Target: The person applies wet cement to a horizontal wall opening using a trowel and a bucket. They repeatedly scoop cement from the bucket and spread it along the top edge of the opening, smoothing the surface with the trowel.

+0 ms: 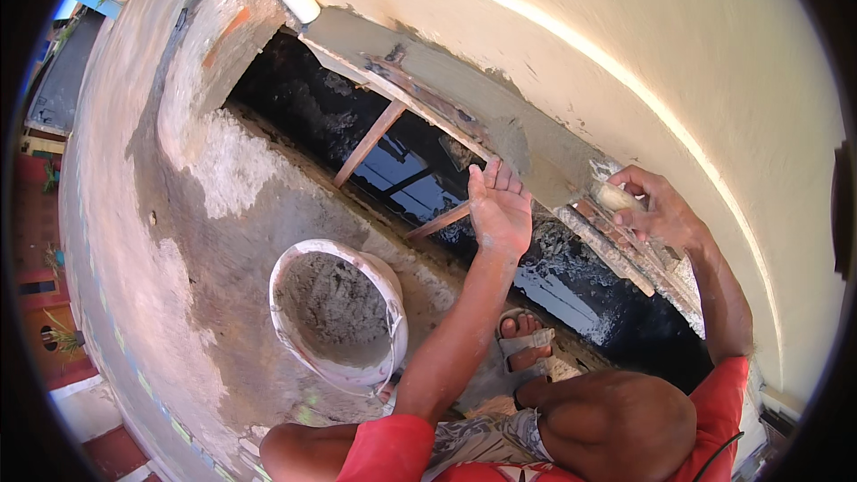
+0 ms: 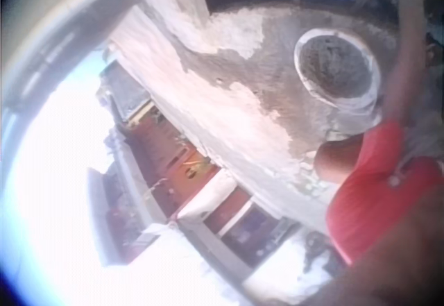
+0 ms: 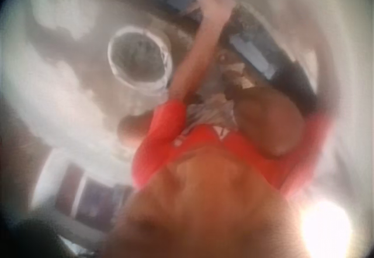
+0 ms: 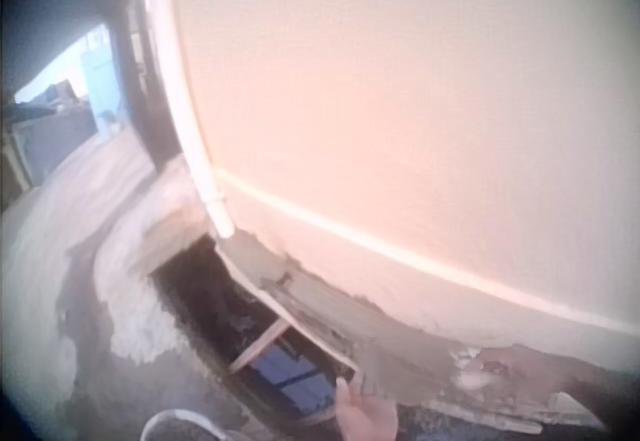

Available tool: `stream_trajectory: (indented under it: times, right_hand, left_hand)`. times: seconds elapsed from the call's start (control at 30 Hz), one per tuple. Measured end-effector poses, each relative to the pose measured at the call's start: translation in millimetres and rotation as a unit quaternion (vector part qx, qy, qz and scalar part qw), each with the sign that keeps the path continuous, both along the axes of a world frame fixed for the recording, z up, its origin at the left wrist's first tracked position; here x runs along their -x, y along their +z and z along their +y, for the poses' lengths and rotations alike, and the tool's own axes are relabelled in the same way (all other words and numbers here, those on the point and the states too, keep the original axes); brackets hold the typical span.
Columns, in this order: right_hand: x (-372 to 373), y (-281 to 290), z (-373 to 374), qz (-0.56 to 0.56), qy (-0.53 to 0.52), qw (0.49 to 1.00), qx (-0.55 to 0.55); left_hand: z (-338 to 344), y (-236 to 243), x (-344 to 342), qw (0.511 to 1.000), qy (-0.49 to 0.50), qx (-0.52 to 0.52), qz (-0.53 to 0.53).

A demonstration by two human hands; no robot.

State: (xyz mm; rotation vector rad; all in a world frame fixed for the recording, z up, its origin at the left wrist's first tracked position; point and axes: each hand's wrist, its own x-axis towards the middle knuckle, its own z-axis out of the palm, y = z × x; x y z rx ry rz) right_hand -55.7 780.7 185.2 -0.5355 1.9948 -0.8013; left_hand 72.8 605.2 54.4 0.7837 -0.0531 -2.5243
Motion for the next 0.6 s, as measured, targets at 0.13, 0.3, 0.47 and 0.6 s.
stream_trajectory:
  times: [0.13, 0.3, 0.47, 0.6]
  right_hand:
    - [17.4, -22.8, -31.1, -0.056, -0.03, 0.994, 0.086]
    - [20.2, -64.8, -52.6, -0.231, -0.136, 0.95, 0.157]
    - [13.7, -101.1, -63.4, -0.461, -0.173, 0.823, 0.285]
    - [0.3, -84.5, -64.4, -0.337, -0.167, 0.889, 0.26]
  left_hand:
    - [-0.3, -0.7, -13.0, 0.999, 0.03, -0.001, 0.01]
    - [9.1, -8.5, -30.6, 1.0, 0.017, -0.009, 0.011]
    - [10.3, 5.5, -50.0, 1.0, 0.007, 0.012, -0.01]
    - [13.9, 37.6, -65.5, 0.993, -0.042, 0.112, -0.014]
